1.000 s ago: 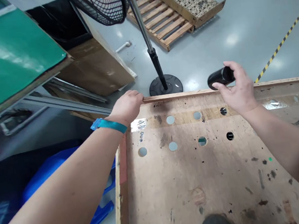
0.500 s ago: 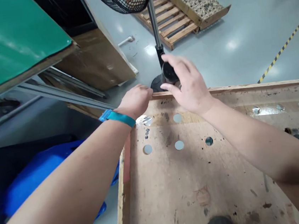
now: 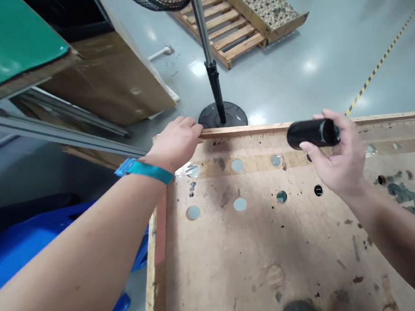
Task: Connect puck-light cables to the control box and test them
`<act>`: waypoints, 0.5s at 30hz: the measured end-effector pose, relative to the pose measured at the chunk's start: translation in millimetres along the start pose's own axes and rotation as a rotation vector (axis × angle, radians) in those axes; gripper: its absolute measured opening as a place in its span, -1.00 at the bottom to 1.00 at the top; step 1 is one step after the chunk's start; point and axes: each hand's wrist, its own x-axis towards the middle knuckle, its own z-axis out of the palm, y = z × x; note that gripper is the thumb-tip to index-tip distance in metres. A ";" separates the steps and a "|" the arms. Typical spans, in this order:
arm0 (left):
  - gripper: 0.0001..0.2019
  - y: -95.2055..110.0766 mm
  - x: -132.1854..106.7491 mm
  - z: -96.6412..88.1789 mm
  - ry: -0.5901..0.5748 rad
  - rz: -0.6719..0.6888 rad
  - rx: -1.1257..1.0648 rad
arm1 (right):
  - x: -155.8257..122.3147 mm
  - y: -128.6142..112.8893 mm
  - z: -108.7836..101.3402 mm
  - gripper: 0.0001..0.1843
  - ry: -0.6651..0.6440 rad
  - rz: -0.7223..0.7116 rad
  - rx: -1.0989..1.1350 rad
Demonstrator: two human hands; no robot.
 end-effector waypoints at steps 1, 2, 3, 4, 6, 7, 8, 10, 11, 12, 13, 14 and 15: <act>-0.75 0.2 0.5 -0.5 -0.020 0.000 0.012 | -4.7 7.3 -8.6 -0.31 0.000 0.012 -0.018; -0.74 0.4 1.0 -1.0 -0.038 0.001 0.025 | -5.5 12.1 -16.2 -0.32 -0.001 0.017 -0.039; -0.74 0.4 1.5 -1.2 -0.051 0.002 0.037 | -3.0 14.7 -22.5 -0.32 0.004 0.013 -0.064; -0.74 0.3 1.9 -1.1 -0.059 0.007 0.049 | 2.2 15.8 -27.0 -0.31 0.015 0.006 -0.091; -0.77 -0.4 2.7 0.0 -0.057 0.010 0.072 | 15.8 17.5 -28.4 -0.27 0.056 0.003 -0.139; -0.78 -0.8 3.1 0.8 -0.052 0.005 0.085 | 22.0 20.3 -24.5 -0.25 0.075 0.009 -0.155; -0.79 -1.1 3.7 1.6 -0.053 -0.003 0.099 | 26.8 25.3 -17.4 -0.23 0.083 0.018 -0.164; -0.80 -1.5 4.8 2.7 -0.067 -0.025 0.126 | 32.6 41.6 2.7 -0.26 0.042 0.033 -0.156; -0.80 -1.7 5.3 3.1 -0.078 -0.035 0.133 | 34.7 51.1 12.6 -0.29 -0.009 0.033 -0.141; -0.80 -2.0 5.7 3.3 -0.094 -0.042 0.136 | 37.4 59.8 19.8 -0.32 -0.066 0.029 -0.125; -0.81 -2.6 5.9 3.6 -0.109 -0.047 0.135 | 41.4 66.3 22.8 -0.35 -0.115 0.024 -0.113; -0.81 -3.3 5.9 4.0 -0.116 -0.048 0.132 | 46.6 69.5 20.5 -0.37 -0.143 0.017 -0.107; -0.81 -4.1 5.7 4.5 -0.115 -0.044 0.133 | 53.0 69.2 13.2 -0.38 -0.145 0.006 -0.109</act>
